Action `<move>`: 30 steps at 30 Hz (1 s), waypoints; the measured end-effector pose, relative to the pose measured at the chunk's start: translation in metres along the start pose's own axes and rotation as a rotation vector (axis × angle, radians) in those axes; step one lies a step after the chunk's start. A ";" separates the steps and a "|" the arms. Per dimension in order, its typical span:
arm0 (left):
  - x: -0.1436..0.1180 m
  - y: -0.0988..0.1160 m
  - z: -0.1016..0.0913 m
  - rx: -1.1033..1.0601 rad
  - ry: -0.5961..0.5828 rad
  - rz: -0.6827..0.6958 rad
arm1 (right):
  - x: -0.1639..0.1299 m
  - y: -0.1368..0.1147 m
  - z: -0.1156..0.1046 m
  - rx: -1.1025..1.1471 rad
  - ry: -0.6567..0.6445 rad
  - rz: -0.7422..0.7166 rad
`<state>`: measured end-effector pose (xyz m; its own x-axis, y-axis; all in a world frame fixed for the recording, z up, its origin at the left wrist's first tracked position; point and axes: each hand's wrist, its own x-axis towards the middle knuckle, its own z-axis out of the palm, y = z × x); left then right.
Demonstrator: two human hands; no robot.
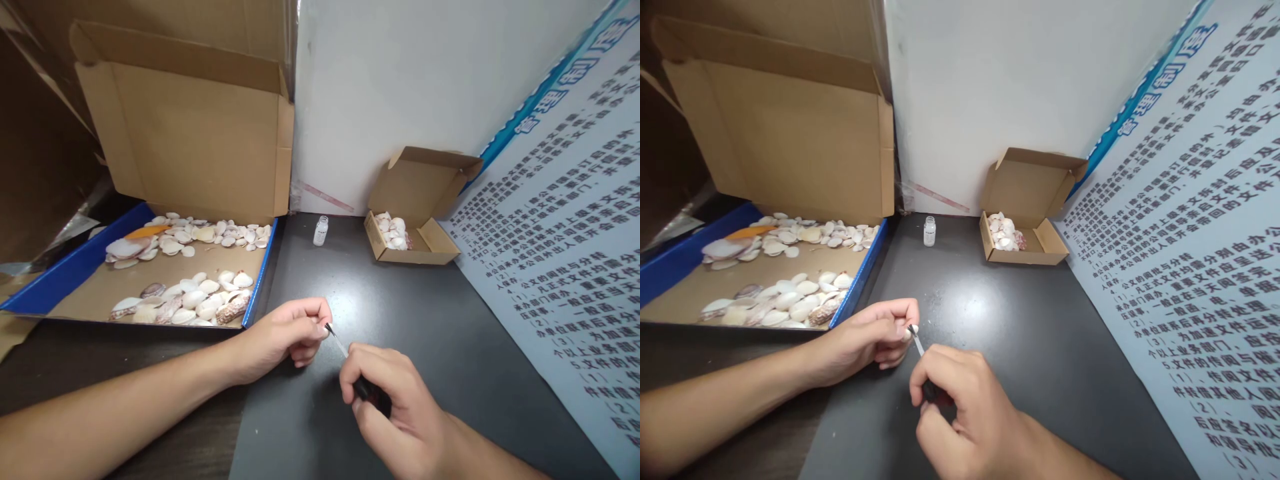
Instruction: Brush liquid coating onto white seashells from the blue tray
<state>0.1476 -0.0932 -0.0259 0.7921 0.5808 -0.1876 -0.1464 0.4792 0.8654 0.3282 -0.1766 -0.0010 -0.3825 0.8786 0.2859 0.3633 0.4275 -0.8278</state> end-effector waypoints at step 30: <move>-0.002 0.006 0.006 -0.021 0.052 -0.015 | -0.002 -0.003 -0.002 0.041 0.031 -0.053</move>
<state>0.1491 -0.0951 -0.0171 0.7626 0.6067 -0.2243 -0.1477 0.5010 0.8528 0.3297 -0.1793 0.0021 -0.3741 0.8611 0.3443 0.3080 0.4655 -0.8297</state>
